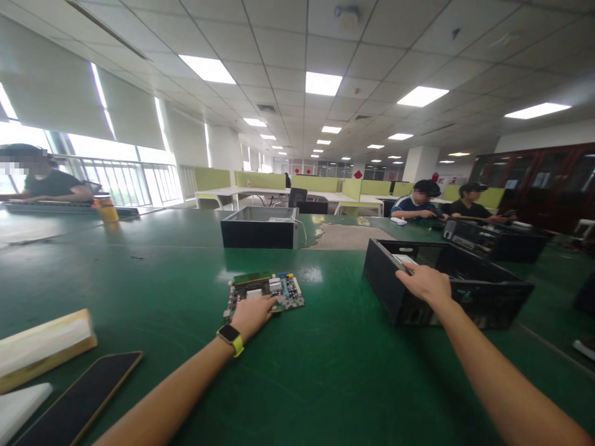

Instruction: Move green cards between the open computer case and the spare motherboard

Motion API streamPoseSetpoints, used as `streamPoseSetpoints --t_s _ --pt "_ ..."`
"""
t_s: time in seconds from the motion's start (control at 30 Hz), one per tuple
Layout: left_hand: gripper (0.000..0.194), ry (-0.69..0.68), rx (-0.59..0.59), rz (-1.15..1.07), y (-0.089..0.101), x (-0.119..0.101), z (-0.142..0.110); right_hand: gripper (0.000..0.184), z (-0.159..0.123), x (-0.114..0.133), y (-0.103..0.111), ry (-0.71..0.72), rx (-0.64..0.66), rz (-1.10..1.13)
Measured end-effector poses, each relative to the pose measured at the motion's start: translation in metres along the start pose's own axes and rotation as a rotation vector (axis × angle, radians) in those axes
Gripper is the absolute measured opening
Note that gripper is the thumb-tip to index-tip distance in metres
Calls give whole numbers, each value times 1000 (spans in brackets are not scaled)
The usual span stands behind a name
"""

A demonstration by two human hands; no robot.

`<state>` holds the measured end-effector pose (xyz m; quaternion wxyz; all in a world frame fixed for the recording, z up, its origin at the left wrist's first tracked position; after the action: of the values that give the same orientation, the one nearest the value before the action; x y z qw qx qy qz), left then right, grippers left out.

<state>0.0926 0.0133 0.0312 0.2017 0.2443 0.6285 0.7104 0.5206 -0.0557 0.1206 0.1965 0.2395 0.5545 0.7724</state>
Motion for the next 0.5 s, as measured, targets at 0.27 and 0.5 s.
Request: streamPoseSetpoints --t_s 0.27,0.5 --pt "38 221 -19 107 -10 106 -24 51 -131 71 34 152 -133 34" --pt "40 390 -222 42 23 129 -48 79 -244 124 57 382 -33 227"
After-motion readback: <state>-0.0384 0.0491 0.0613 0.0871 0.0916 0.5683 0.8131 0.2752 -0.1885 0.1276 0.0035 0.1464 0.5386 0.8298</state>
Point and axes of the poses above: each hand's wrist, its own z-axis towards the middle knuckle, its own y-axis out of the back of the hand, x = y × z, the point moved 5 cm from there along z, towards the middle knuckle, and after that the axes turned 10 degrees about -y, right-handed, at the moved point
